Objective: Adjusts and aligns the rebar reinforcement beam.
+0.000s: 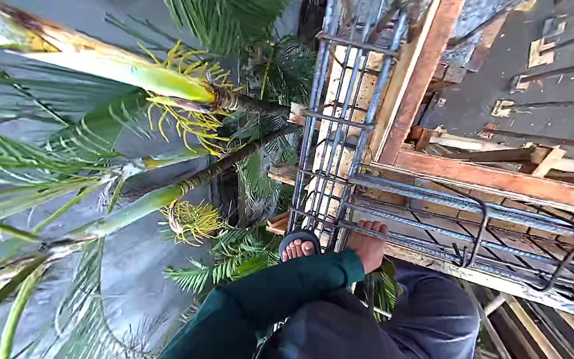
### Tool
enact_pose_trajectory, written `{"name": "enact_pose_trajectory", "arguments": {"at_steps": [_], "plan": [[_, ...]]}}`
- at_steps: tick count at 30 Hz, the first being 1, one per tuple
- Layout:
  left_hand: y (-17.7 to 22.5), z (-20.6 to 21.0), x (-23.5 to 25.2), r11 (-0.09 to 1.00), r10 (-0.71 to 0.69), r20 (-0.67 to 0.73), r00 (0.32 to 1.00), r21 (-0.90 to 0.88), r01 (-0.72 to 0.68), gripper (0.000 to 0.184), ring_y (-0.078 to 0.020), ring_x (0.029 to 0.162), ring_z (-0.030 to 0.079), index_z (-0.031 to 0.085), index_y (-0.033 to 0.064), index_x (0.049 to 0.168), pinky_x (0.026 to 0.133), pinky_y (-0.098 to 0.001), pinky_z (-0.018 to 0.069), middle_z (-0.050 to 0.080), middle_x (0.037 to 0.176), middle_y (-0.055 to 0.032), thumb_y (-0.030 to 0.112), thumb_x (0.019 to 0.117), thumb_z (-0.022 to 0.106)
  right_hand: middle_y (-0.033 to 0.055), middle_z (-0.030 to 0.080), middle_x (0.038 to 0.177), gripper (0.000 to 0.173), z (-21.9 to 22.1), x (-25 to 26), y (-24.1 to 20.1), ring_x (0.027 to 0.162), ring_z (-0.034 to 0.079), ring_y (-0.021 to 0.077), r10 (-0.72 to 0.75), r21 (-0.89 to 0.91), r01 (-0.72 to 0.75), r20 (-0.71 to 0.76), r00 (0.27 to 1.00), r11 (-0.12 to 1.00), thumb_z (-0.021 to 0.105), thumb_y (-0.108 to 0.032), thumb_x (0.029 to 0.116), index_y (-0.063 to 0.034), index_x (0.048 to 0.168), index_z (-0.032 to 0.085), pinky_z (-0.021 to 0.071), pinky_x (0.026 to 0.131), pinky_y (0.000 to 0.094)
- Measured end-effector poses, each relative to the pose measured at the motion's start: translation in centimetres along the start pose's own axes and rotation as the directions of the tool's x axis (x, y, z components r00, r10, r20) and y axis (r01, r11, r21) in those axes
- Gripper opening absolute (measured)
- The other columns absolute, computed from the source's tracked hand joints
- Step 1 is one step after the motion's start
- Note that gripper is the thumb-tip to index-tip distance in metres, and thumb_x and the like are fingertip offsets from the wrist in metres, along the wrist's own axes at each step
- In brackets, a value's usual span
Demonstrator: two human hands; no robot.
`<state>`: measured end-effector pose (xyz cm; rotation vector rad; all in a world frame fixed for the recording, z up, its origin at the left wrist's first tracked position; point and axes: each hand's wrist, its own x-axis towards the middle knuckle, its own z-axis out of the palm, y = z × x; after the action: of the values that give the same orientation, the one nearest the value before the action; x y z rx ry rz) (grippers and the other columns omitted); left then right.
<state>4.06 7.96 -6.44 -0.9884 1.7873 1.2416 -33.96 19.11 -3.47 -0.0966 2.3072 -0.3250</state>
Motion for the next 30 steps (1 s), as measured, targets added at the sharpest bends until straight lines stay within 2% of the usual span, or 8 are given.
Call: {"name": "enact_pose_trajectory", "arguments": {"at_steps": [4, 10, 19, 21, 23, 25, 28, 30], "plan": [[0.1, 0.7, -0.4, 0.999, -0.025, 0.033, 0.999, 0.037, 0.023, 0.063, -0.0368, 0.136, 0.050, 0.049, 0.0051, 0.147, 0.117, -0.0530, 0.0338, 0.054, 0.144, -0.0202, 0.020, 0.0886, 0.070, -0.0090, 0.049, 0.065, 0.023, -0.1, -0.2, 0.3, 0.045, 0.049, -0.0007, -0.006, 0.058, 0.008, -0.030, 1.000, 0.998, 0.043, -0.027, 0.1111, -0.0063, 0.112, 0.054, 0.0443, 0.043, 0.0167], [-1.1, 1.0, 0.5, 0.998, -0.016, 0.013, 1.000, 0.065, 0.015, 0.075, -0.0308, 0.142, 0.046, 0.043, 0.0079, 0.153, 0.123, -0.0467, 0.0280, 0.053, 0.149, -0.0162, 0.026, 0.0867, 0.072, -0.0033, 0.050, 0.077, 0.033, 1.1, 0.0, 0.3, 0.053, 0.050, 0.0009, -0.010, 0.036, 0.012, -0.053, 0.999, 0.999, 0.043, -0.027, 0.1112, -0.0006, 0.128, 0.053, 0.0462, 0.050, 0.0193], [-1.8, -0.5, -2.5, 0.998, 0.066, 0.095, 0.993, -0.026, -0.064, 0.073, -0.0308, 0.158, 0.021, 0.030, 0.0054, 0.162, 0.130, -0.0466, 0.0113, 0.029, 0.168, -0.0181, 0.018, 0.0974, 0.061, -0.0065, 0.046, 0.071, 0.031, 0.9, 0.0, 1.5, 0.049, 0.047, -0.0021, -0.010, 0.060, 0.015, -0.096, 0.995, 0.998, 0.042, -0.025, 0.1110, -0.0009, 0.127, 0.052, 0.0439, 0.047, 0.0166], [-3.3, -1.8, -4.7, 0.992, 0.096, 0.041, 0.994, -0.090, -0.092, 0.053, -0.0300, 0.153, 0.034, 0.050, 0.0081, 0.152, 0.126, -0.0475, 0.0264, 0.041, 0.162, -0.0149, 0.016, 0.1006, 0.056, -0.0065, 0.047, 0.072, 0.031, 1.0, 0.1, 0.7, 0.050, 0.048, -0.0020, -0.013, 0.079, 0.019, -0.076, 0.997, 0.997, 0.042, -0.025, 0.1112, -0.0003, 0.128, 0.050, 0.0450, 0.048, 0.0165], [-5.3, -3.8, -8.1, 0.989, 0.071, -0.041, 0.997, -0.129, -0.076, 0.032, -0.0299, 0.130, 0.060, 0.069, 0.0072, 0.129, 0.111, -0.0473, 0.0467, 0.067, 0.135, -0.0145, 0.015, 0.1024, 0.054, -0.0065, 0.047, 0.073, 0.032, 0.8, -0.3, 1.0, 0.050, 0.047, -0.0024, 0.000, 0.066, 0.005, -0.072, 0.997, 0.998, 0.042, -0.025, 0.1109, 0.0001, 0.128, 0.051, 0.0443, 0.048, 0.0162], [-8.1, -7.1, -10.1, 0.981, -0.050, -0.246, 0.968, -0.194, 0.001, 0.025, -0.0302, 0.112, 0.070, 0.074, 0.0032, 0.114, 0.099, -0.0488, 0.0554, 0.073, 0.116, -0.0163, 0.016, 0.1010, 0.057, -0.0061, 0.046, 0.075, 0.034, 0.9, -0.1, 1.1, 0.052, 0.047, -0.0027, 0.001, 0.074, 0.004, -0.070, 0.998, 0.997, 0.041, -0.026, 0.1112, 0.0010, 0.130, 0.050, 0.0442, 0.049, 0.0159], [-11.7, -12.8, -9.2, 0.970, -0.199, -0.501, 0.843, -0.226, 0.094, 0.033, -0.0356, 0.117, 0.065, 0.068, -0.0002, 0.123, 0.102, -0.0557, 0.0514, 0.068, 0.124, -0.0206, 0.024, 0.1016, 0.062, -0.0052, 0.045, 0.077, 0.034, 1.3, 0.2, 1.2, 0.053, 0.046, -0.0021, -0.017, 0.093, 0.025, -0.088, 0.996, 0.995, 0.041, -0.026, 0.1112, 0.0008, 0.129, 0.051, 0.0439, 0.050, 0.0162], [-13.4, -15.4, -6.4, 0.993, -0.115, -0.668, 0.735, -0.079, 0.084, 0.045, -0.0433, 0.130, 0.053, 0.064, -0.0004, 0.129, 0.109, -0.0621, 0.0407, 0.059, 0.138, -0.0249, 0.034, 0.1002, 0.062, -0.0055, 0.045, 0.077, 0.034, 1.3, -0.2, 1.1, 0.054, 0.046, -0.0025, -0.020, 0.056, 0.025, -0.089, 0.996, 0.998, 0.042, -0.028, 0.1110, 0.0000, 0.126, 0.053, 0.0442, 0.053, 0.0160]]}}
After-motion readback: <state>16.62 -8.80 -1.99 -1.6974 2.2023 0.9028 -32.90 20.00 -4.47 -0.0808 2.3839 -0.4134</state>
